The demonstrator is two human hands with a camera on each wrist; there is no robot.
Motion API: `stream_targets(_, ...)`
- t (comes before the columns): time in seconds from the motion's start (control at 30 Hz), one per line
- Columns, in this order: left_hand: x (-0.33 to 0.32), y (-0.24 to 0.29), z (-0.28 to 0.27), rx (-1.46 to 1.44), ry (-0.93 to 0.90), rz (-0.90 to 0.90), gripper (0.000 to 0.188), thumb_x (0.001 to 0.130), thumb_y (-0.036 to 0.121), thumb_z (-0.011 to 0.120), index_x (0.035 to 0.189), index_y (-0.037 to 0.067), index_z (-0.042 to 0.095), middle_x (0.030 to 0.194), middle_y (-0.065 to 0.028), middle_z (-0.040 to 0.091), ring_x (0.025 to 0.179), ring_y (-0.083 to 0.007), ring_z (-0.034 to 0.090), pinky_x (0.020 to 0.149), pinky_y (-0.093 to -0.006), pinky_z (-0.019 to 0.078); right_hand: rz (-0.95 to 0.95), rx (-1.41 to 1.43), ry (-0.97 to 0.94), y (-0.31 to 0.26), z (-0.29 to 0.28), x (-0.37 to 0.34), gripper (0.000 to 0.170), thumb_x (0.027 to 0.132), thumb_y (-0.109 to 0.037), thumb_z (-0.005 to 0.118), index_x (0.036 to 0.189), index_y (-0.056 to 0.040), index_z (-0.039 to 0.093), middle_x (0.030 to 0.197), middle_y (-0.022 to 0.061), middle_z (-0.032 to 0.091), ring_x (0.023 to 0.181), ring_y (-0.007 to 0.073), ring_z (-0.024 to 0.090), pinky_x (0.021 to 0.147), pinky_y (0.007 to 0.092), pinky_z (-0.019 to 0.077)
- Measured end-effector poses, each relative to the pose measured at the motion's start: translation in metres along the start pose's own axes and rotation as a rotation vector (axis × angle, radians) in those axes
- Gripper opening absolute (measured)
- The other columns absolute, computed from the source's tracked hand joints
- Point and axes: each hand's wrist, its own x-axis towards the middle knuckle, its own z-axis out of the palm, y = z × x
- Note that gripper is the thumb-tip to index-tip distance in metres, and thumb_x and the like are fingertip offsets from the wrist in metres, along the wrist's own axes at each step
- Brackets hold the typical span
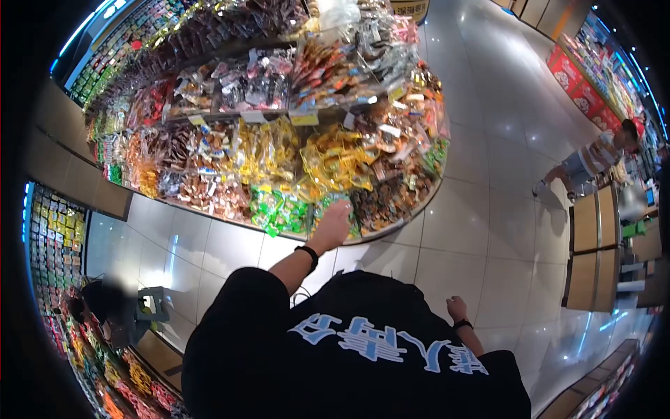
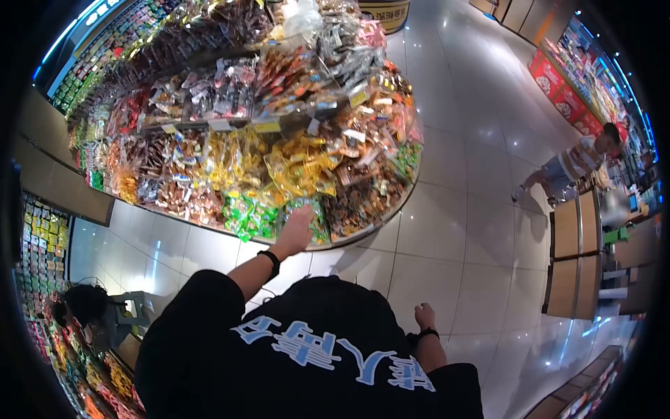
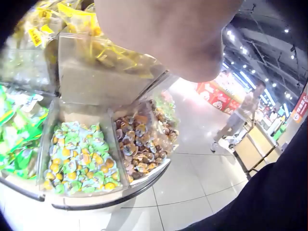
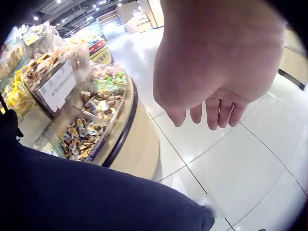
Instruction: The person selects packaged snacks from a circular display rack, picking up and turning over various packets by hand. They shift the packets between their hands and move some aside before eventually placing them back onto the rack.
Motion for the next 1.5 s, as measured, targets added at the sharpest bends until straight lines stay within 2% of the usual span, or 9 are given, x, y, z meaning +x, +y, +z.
stream_targets(0.1, -0.036, 0.002, 0.008, 0.026, -0.037, -0.14, 0.053, 0.083, 0.021, 0.06, 0.129, -0.003, 0.048, 0.137, -0.0238, 0.044, 0.133, -0.0396, 0.036, 0.115, -0.0507, 0.0229, -0.285, -0.251, 0.083, 0.154, 0.081, 0.033, 0.019, 0.086, -0.015, 0.054, 0.089, -0.002, 0.067, 0.091, 0.0194, 0.067, 0.091, 0.04, 0.063, 0.082, 0.049, 0.0502)
stream_targets(0.2, -0.09, -0.024, 0.053, -0.115, -0.255, -0.481, 0.048, 0.089, 0.032, 0.059, 0.124, -0.001, 0.055, 0.126, -0.0244, 0.056, 0.121, -0.0399, 0.05, 0.104, -0.0469, 0.039, -0.609, -0.341, 0.082, 0.156, 0.044, -0.024, 0.017, 0.084, -0.011, 0.051, 0.078, -0.0017, 0.064, 0.082, 0.0183, 0.065, 0.084, 0.0398, 0.062, 0.075, 0.0509, 0.0491)
stream_targets(0.3, -0.14, -0.024, 0.078, -0.186, -0.596, -0.762, 0.054, 0.092, 0.042, 0.053, 0.124, -0.002, 0.057, 0.122, -0.0254, 0.061, 0.116, -0.0401, 0.056, 0.099, -0.0441, 0.0444, -0.344, -0.138, 0.064, 0.186, 0.05, -0.045, 0.017, 0.083, -0.012, 0.053, 0.078, -0.0016, 0.065, 0.083, 0.0196, 0.065, 0.084, 0.0395, 0.062, 0.075, 0.0504, 0.049)
stream_targets(0.4, -0.182, -0.006, 0.087, -0.183, -0.653, -0.739, 0.05, 0.091, 0.039, 0.055, 0.12, 0.0, 0.06, 0.12, -0.0243, 0.063, 0.115, -0.0378, 0.059, 0.1, -0.0431, 0.0452, 0.041, 0.062, -0.03, 0.185, 0.036, -0.075, 0.036, 0.083, -0.028, 0.056, 0.104, -0.0017, 0.07, 0.11, 0.0241, 0.066, 0.103, 0.0415, 0.061, 0.091, 0.0457, 0.0478)
stream_targets(0.5, -0.22, 0.007, 0.099, -0.222, -0.65, -0.745, 0.049, 0.09, 0.039, 0.056, 0.12, 0.001, 0.061, 0.12, -0.0241, 0.063, 0.115, -0.0378, 0.059, 0.099, -0.043, 0.0459, -0.072, 0.137, 0.124, 0.206, 0.052, -0.105, 0.018, 0.079, -0.019, 0.061, 0.069, -0.0043, 0.061, 0.073, 0.0169, 0.064, 0.078, 0.0377, 0.063, 0.069, 0.0485, 0.0499)
stream_targets(0.7, -0.26, 0.019, 0.098, -0.197, -0.645, -0.782, 0.047, 0.089, 0.037, 0.057, 0.118, 0.001, 0.062, 0.118, -0.0239, 0.064, 0.113, -0.0381, 0.059, 0.099, -0.0432, 0.0465, -0.635, -0.498, -0.05, 0.281, 0.072, -0.116, 0.012, 0.073, -0.018, 0.067, 0.067, -0.0104, 0.061, 0.068, 0.0115, 0.063, 0.072, 0.0327, 0.064, 0.062, 0.0469, 0.0506)
stream_targets(1.0, -0.249, -0.023, 0.09, -0.253, -0.607, -0.794, 0.044, 0.088, 0.034, 0.057, 0.116, -0.001, 0.062, 0.114, -0.0241, 0.065, 0.111, -0.0378, 0.06, 0.098, -0.0427, 0.047, -0.183, -0.012, -0.086, 0.2, 0.083, -0.096, 0.018, 0.075, -0.018, 0.06, 0.066, -0.0028, 0.06, 0.068, 0.0148, 0.063, 0.069, 0.0323, 0.063, 0.06, 0.0427, 0.0494)
stream_targets(1.1, -0.235, -0.045, 0.084, -0.276, -0.586, -0.808, 0.043, 0.089, 0.035, 0.057, 0.113, 0.0, 0.063, 0.113, -0.0238, 0.066, 0.11, -0.0383, 0.061, 0.097, -0.0425, 0.0471, 0.063, 0.077, -0.213, 0.135, 0.067, -0.083, 0.033, 0.082, -0.029, 0.052, 0.087, -0.002, 0.071, 0.089, 0.0207, 0.069, 0.09, 0.0399, 0.064, 0.081, 0.0475, 0.0503)
stream_targets(1.5, -0.202, -0.155, 0.055, -0.287, -0.579, -0.859, 0.041, 0.088, 0.035, 0.057, 0.112, 0.003, 0.064, 0.114, -0.0212, 0.066, 0.11, -0.0365, 0.06, 0.097, -0.0425, 0.0471, -0.056, 0.418, 0.026, -0.049, 0.08, 0.017, 0.03, 0.087, -0.024, 0.058, 0.094, 0.0039, 0.069, 0.077, 0.0088, 0.067, 0.074, 0.0177, 0.064, 0.071, 0.033, 0.0507)
